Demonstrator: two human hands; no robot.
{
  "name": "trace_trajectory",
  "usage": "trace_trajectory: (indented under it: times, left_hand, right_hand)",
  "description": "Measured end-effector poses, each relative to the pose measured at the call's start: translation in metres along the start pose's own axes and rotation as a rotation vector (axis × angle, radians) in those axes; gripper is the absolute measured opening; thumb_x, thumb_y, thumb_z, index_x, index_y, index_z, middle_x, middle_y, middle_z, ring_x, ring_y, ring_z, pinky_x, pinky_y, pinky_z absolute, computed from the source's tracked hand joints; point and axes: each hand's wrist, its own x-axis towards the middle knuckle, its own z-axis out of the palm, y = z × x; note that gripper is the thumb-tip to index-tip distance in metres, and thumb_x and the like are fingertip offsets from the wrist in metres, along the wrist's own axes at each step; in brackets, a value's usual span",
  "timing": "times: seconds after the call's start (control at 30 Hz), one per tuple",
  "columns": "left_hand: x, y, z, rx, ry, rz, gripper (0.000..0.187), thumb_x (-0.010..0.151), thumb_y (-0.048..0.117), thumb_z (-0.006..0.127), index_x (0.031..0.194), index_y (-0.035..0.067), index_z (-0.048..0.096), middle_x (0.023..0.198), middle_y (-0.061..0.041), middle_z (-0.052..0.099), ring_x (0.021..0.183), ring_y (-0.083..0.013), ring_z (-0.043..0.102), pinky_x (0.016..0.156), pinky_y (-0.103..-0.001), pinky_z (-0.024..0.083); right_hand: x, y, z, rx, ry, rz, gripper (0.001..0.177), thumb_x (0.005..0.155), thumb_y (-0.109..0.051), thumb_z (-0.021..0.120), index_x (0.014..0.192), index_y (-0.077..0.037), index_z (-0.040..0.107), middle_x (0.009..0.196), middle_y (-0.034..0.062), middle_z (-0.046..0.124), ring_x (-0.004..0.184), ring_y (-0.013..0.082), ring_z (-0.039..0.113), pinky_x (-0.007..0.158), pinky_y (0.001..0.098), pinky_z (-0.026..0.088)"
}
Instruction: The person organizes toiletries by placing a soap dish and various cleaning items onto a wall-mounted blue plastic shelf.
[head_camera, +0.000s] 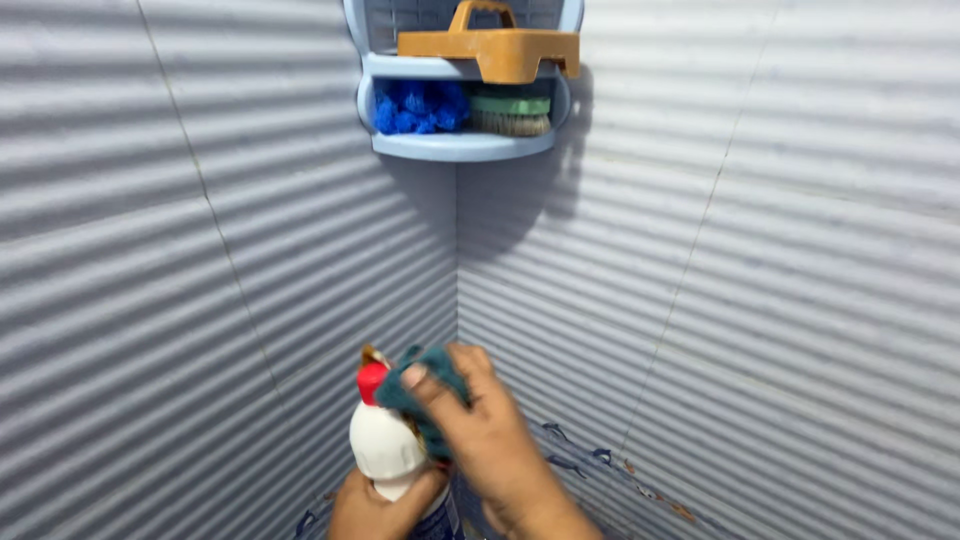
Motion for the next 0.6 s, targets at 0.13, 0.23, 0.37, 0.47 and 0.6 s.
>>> trace_trajectory:
  times: [0.13,0.23,0.37,0.47,0.6]
  left_hand:
    - [0.001,0.029,0.001,-0.111,-0.054,0.001,0.052,0.071,0.007,0.082,0.12,-0.001,0.068,0.105,-0.014,0.082,0.099,-0.0237,0.079,0.089,-0.038,0.061]
    - [-0.006,0.061,-0.01,0.06,-0.271,0.021,0.052,0.071,0.011,0.082,0.121,0.001,0.069,0.105,-0.012,0.08,0.099,-0.0225,0.077,0.088,-0.037,0.06]
    - [-0.023,0.091,-0.008,0.013,-0.422,-0.035,0.063,0.073,0.012,0.078,0.133,0.011,0.061,0.114,-0.007,0.077,0.11,-0.0168,0.074,0.096,-0.034,0.056]
    - [-0.031,0.1,-0.008,0.005,-0.465,-0.107,0.066,0.074,0.013,0.078,0.137,0.014,0.055,0.115,-0.008,0.075,0.111,-0.0179,0.074,0.097,-0.037,0.056]
    - [-0.036,0.111,-0.003,0.194,-0.336,-0.103,0.059,0.069,0.016,0.08,0.126,0.007,0.066,0.103,-0.008,0.08,0.101,-0.0204,0.079,0.09,-0.038,0.06]
  right_hand:
    - [-0.003,-0.019,0.008,-0.295,0.021,-0.331,0.052,0.084,-0.042,0.082,0.123,-0.014,0.065,0.125,0.0034,0.059,0.12,0.0187,0.06,0.092,0.032,0.055]
    - [-0.001,-0.043,0.002,-0.1,-0.043,-0.024,0.066,0.07,-0.04,0.087,0.126,-0.018,0.058,0.11,0.0011,0.066,0.106,0.0196,0.067,0.083,0.0326,0.059]
    - [0.002,-0.064,0.004,0.022,-0.21,0.276,0.049,0.07,-0.029,0.086,0.109,-0.004,0.072,0.091,0.0079,0.073,0.083,0.0201,0.072,0.07,0.0339,0.059]
    - [0.0,-0.067,0.011,0.033,-0.217,0.235,0.042,0.071,-0.02,0.086,0.104,0.0,0.072,0.088,0.0091,0.075,0.077,0.0182,0.074,0.069,0.0329,0.062]
    - [-0.007,-0.062,0.026,0.002,-0.027,0.069,0.034,0.072,-0.012,0.081,0.1,0.002,0.069,0.082,0.0083,0.075,0.072,0.0176,0.072,0.066,0.0327,0.062]
